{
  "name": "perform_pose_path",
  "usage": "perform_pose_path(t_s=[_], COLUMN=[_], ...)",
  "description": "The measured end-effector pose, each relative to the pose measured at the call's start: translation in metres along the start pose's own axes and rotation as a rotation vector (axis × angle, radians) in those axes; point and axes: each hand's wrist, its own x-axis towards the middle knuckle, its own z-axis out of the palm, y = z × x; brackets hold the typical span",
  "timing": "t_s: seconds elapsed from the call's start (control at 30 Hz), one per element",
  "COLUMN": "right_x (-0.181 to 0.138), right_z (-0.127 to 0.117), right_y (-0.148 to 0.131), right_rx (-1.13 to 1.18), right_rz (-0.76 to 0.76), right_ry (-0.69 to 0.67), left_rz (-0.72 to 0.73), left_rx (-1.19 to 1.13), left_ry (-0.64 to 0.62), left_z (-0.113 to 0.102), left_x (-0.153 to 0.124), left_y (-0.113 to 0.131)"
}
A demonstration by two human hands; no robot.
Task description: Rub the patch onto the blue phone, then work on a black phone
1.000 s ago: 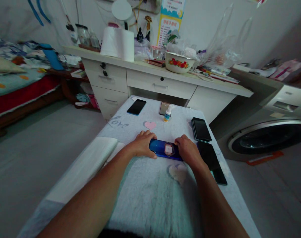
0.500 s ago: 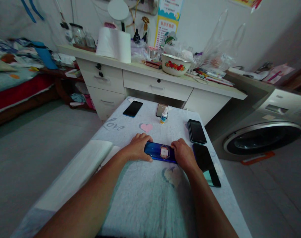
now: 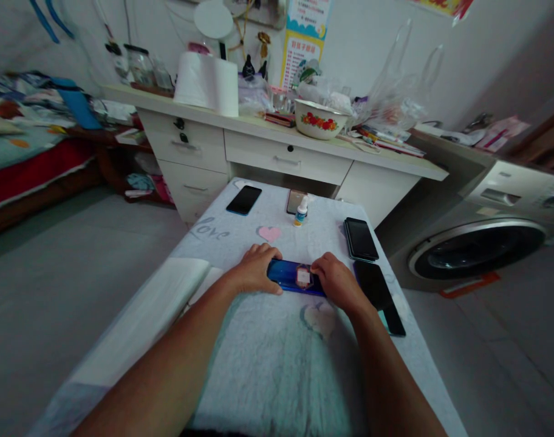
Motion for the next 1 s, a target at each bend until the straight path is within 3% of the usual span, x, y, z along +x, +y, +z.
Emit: perform_pose_path(t_s=[0.23, 0.5, 0.83, 1.0], right_x=[-0.008, -0.004, -0.001, 0.005], right_z=[-0.009, -0.004, 0.004, 0.010], right_y=[0.007, 0.003, -0.010, -0.012], right_rx=[0.102, -0.057, 0.046, 0.025], right_rz=[-0.139, 0.057, -0.024, 0.028], right_ry=[-0.105, -0.010, 0.010, 0.052], left_rz=[-0.006, 0.002, 0.011, -0.001], left_rx=[-0.002, 0.002, 0.024, 0.013], left_ry=[-0.010, -0.013, -0.017, -0.023], left_z=[-0.001, 0.000, -0.001, -0.003], left_x=[0.000, 0.001, 0.001, 0.000], left_y=[0.001, -0.002, 0.000, 0.004])
